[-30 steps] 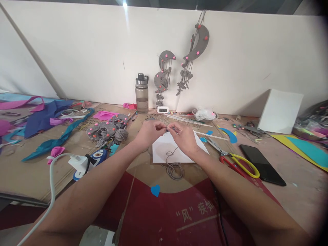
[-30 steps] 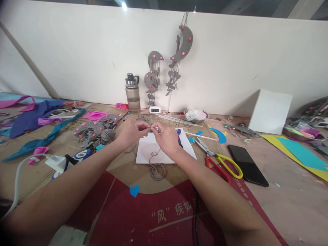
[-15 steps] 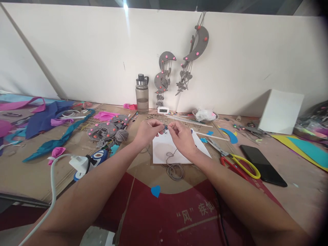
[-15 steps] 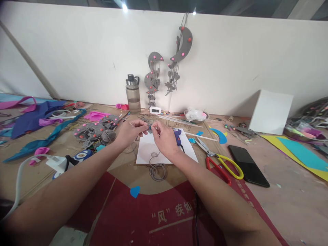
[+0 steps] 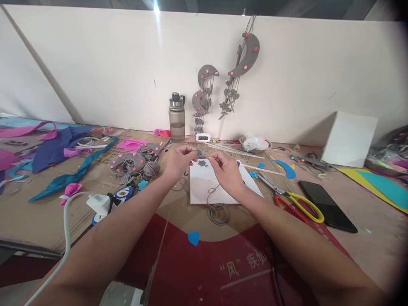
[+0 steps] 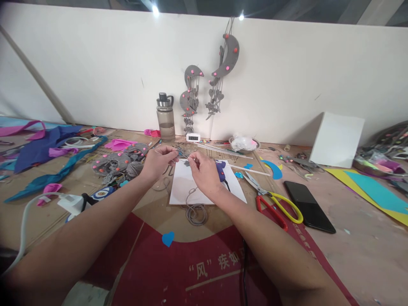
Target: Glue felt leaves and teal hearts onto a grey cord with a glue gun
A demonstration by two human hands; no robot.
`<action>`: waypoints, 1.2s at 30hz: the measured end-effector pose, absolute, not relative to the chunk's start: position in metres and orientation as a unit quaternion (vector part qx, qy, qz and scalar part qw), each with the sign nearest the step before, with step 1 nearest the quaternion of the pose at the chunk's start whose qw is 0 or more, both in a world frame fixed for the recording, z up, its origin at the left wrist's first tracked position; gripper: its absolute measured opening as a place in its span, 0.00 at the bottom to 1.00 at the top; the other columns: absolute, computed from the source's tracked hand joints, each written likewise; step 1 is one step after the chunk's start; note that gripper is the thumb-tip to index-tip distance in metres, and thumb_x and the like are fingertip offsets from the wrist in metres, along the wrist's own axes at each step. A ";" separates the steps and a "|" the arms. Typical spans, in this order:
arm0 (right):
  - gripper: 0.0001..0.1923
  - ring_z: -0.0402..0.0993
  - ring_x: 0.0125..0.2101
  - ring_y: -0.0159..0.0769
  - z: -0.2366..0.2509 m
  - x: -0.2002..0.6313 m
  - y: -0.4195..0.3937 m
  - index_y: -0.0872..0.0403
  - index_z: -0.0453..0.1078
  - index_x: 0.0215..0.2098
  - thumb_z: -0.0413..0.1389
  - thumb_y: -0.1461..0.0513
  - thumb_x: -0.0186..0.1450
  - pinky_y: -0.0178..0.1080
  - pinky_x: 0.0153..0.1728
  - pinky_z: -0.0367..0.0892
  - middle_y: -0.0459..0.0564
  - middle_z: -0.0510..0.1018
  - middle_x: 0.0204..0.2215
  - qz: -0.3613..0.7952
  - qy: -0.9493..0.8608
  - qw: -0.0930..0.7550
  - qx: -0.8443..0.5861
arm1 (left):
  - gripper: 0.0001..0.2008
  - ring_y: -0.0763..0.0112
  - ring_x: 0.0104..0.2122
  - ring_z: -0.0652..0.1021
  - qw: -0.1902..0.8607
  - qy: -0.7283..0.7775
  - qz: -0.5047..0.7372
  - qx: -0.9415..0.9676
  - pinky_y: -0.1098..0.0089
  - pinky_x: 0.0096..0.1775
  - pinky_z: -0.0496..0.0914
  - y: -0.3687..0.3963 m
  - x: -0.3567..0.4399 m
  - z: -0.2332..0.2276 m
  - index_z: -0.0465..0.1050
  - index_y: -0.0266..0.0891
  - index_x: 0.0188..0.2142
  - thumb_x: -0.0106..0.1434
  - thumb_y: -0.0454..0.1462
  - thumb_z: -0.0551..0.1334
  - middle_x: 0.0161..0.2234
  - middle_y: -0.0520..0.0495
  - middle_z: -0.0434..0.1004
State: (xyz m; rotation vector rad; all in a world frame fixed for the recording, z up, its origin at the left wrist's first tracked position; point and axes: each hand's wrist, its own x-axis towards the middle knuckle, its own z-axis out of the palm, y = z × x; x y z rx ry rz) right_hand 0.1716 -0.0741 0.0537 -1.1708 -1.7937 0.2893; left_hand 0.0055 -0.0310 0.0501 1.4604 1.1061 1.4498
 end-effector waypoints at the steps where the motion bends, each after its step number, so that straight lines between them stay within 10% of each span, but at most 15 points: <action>1: 0.09 0.63 0.25 0.31 0.055 0.172 -0.074 0.52 0.68 0.33 0.49 0.57 0.66 0.35 0.29 0.57 0.44 0.72 0.26 0.127 -0.732 0.469 -0.477 | 0.07 0.75 0.22 0.73 0.395 0.437 0.578 0.564 0.75 0.23 0.65 -0.029 0.004 0.049 0.73 0.36 0.25 0.51 0.38 0.64 0.22 0.50 0.74; 8: 0.12 0.62 0.24 0.30 0.081 0.179 -0.080 0.53 0.70 0.30 0.48 0.57 0.65 0.34 0.27 0.54 0.42 0.69 0.22 0.211 -0.770 0.363 -0.481 | 0.09 0.74 0.23 0.74 0.445 0.449 0.616 0.471 0.76 0.22 0.64 -0.020 -0.005 0.045 0.73 0.34 0.25 0.47 0.39 0.67 0.23 0.50 0.73; 14: 0.15 0.70 0.34 0.32 0.123 0.197 -0.102 0.52 0.74 0.36 0.46 0.57 0.67 0.34 0.34 0.59 0.46 0.78 0.34 0.231 -0.891 0.100 -0.377 | 0.11 0.74 0.24 0.74 0.472 0.411 0.644 0.439 0.76 0.22 0.64 -0.018 -0.007 0.047 0.73 0.33 0.26 0.46 0.38 0.68 0.23 0.50 0.72; 24: 0.22 0.74 0.34 0.44 0.094 0.245 -0.054 0.57 0.74 0.31 0.49 0.48 0.63 0.39 0.31 0.61 0.59 0.79 0.33 0.029 -0.736 -0.067 -0.673 | 0.10 0.75 0.24 0.73 0.482 0.389 0.650 0.440 0.75 0.23 0.65 -0.023 -0.002 0.048 0.73 0.35 0.25 0.46 0.38 0.69 0.23 0.51 0.72; 36: 0.13 0.74 0.26 0.38 0.042 0.259 -0.019 0.56 0.70 0.23 0.57 0.54 0.56 0.34 0.21 0.60 0.55 0.78 0.25 0.152 -0.669 0.041 -0.726 | 0.12 0.75 0.21 0.74 0.599 0.405 0.545 0.424 0.71 0.30 0.71 -0.019 0.023 -0.003 0.73 0.33 0.26 0.45 0.38 0.71 0.20 0.48 0.75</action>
